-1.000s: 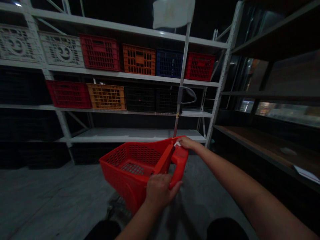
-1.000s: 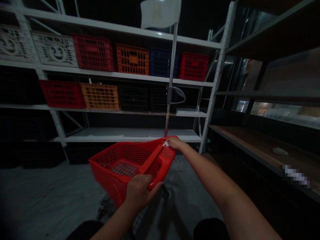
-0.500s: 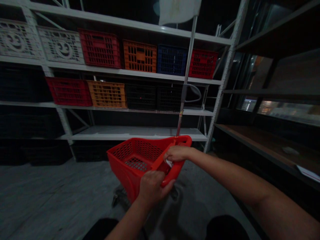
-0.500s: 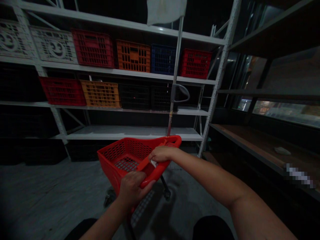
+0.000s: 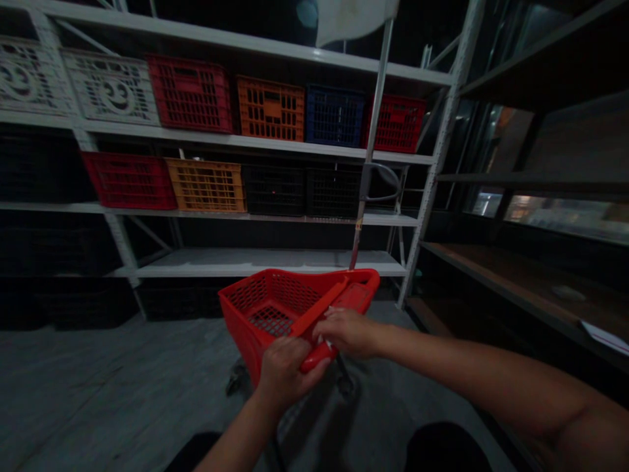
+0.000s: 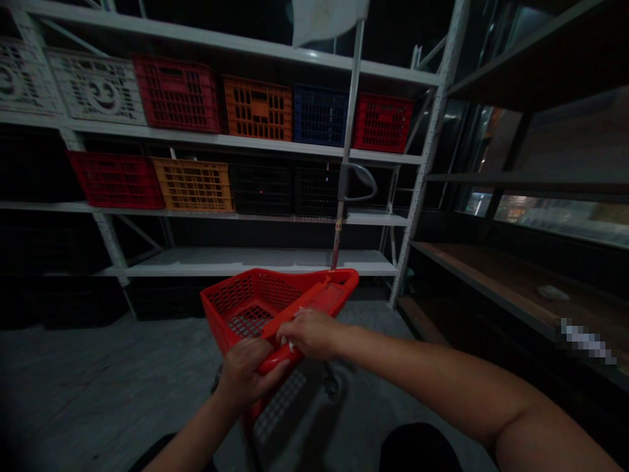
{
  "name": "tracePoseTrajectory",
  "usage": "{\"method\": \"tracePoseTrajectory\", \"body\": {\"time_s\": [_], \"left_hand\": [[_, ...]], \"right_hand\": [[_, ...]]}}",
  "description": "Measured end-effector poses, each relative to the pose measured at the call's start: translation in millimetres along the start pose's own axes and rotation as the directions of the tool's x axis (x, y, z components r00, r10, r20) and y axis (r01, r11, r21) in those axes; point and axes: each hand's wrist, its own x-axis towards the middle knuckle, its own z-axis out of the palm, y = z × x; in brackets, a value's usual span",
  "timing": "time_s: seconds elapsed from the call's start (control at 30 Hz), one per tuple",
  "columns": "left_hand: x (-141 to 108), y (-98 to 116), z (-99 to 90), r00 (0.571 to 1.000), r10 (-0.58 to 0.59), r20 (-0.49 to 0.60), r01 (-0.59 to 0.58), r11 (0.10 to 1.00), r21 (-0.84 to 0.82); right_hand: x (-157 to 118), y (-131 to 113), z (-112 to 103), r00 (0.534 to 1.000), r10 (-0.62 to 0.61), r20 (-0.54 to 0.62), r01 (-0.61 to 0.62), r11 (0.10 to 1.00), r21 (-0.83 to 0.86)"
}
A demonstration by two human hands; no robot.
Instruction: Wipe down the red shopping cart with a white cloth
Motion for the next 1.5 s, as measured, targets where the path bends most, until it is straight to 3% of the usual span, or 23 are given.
{"method": "tracePoseTrajectory", "body": {"time_s": [0.1,0.23,0.33,0.4,0.5,0.67,0.8,0.93,1.0,1.07,1.17,1.23,1.27,1.3,1.4,1.5], "left_hand": [[-1,-1,-1.7,1.000,0.016,-0.004,-0.016,1.000,-0.001],[-2,-1,-3.0,1.000,0.012,-0.002,-0.012,1.000,0.013],[-1,-1,-2.3,1.000,0.008,-0.008,-0.008,1.000,0.029],[-1,0,-2.1,1.000,0.010,-0.009,-0.009,1.000,0.028],[-3,-1,-3.1,1.000,0.012,0.000,-0.012,1.000,0.024],[-9,-10,-8.3,0.999,0.026,-0.020,-0.025,1.000,0.018],[-9,-18,-14.7,0.998,0.049,-0.039,-0.048,0.999,0.007],[-7,-25,-20.2,0.990,0.094,-0.109,-0.098,0.995,-0.029],[-7,-29,-21.8,0.986,0.109,-0.125,-0.116,0.992,-0.049],[-7,-33,-22.7,0.986,0.110,-0.127,-0.118,0.991,-0.058],[-9,-38,-23.5,0.988,0.106,-0.114,-0.115,0.991,-0.075],[-11,-42,-24.1,0.988,0.110,-0.109,-0.119,0.989,-0.082],[-11,-44,-24.6,0.987,0.115,-0.109,-0.124,0.989,-0.083],[-12,-46,-25.2,0.987,0.119,-0.105,-0.128,0.988,-0.084],[-13,-53,-28.3,0.992,0.116,-0.045,-0.120,0.988,-0.101],[-14,-66,-35.2,0.995,0.087,0.053,-0.081,0.990,-0.115]], "right_hand": [[-5,3,0,0.996,-0.093,-0.004,0.092,0.991,-0.095],[-8,20,-21,0.971,-0.214,0.107,0.227,0.965,-0.129],[5,37,-32,0.957,-0.232,0.172,0.251,0.963,-0.097],[18,51,-34,0.963,-0.182,0.200,0.201,0.976,-0.082],[31,79,-36,0.977,0.006,0.215,0.016,0.995,-0.101],[12,125,-46,0.950,0.293,0.103,-0.285,0.955,-0.086],[-22,142,-52,0.932,0.359,0.046,-0.354,0.931,-0.087],[-33,140,-37,0.921,0.385,-0.069,-0.386,0.922,-0.013],[-29,134,-23,0.879,0.427,-0.215,-0.414,0.904,0.105],[-23,124,-6,0.782,0.491,-0.384,-0.446,0.871,0.206],[-14,101,23,0.538,0.559,-0.631,-0.477,0.819,0.319],[-9,80,45,0.359,0.533,-0.767,-0.397,0.830,0.391],[-6,67,57,0.284,0.496,-0.820,-0.341,0.852,0.397],[-4,54,70,0.245,0.449,-0.859,-0.294,0.879,0.375],[0,19,107,0.296,0.314,-0.902,-0.293,0.929,0.227],[-3,7,130,0.410,0.215,-0.886,-0.358,0.932,0.060]]}}
